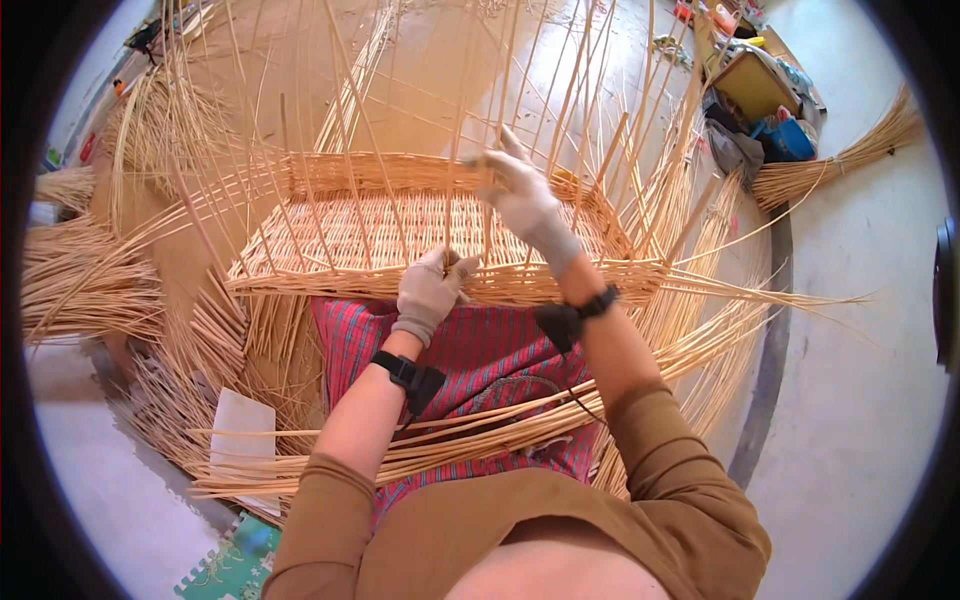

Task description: Weaving a large rectangular wicker basket using long straw or wood strips.

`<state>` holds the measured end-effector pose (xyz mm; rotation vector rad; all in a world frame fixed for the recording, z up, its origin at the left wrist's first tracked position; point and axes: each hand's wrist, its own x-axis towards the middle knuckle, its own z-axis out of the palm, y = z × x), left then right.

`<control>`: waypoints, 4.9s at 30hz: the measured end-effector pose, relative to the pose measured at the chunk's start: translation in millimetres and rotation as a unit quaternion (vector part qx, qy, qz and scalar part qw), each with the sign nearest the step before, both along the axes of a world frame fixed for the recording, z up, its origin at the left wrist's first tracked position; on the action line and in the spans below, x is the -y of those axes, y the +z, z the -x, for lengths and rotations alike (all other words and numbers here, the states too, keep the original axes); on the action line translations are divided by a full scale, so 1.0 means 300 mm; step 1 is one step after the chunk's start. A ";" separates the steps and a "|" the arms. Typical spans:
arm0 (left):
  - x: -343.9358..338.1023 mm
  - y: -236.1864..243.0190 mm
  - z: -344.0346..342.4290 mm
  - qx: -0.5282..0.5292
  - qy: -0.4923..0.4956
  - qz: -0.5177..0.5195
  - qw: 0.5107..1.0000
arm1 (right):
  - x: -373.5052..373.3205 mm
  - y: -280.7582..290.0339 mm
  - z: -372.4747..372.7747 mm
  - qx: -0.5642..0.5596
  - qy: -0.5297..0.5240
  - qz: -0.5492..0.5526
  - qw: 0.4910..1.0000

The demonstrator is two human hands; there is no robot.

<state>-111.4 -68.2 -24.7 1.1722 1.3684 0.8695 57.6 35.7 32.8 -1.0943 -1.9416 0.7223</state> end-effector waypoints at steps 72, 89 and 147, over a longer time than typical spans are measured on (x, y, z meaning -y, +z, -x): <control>-0.100 0.094 -0.668 0.013 -0.174 0.141 0.974 | 0.460 0.048 -0.843 -0.335 -0.303 0.168 0.876; -0.160 -0.059 -0.724 -0.070 -0.077 0.006 0.995 | 0.431 -0.066 -0.843 -0.469 -0.372 -0.001 0.801; 0.265 -0.006 0.701 -0.233 0.338 -0.308 0.858 | 0.603 -0.128 0.104 -0.377 -0.187 0.220 0.880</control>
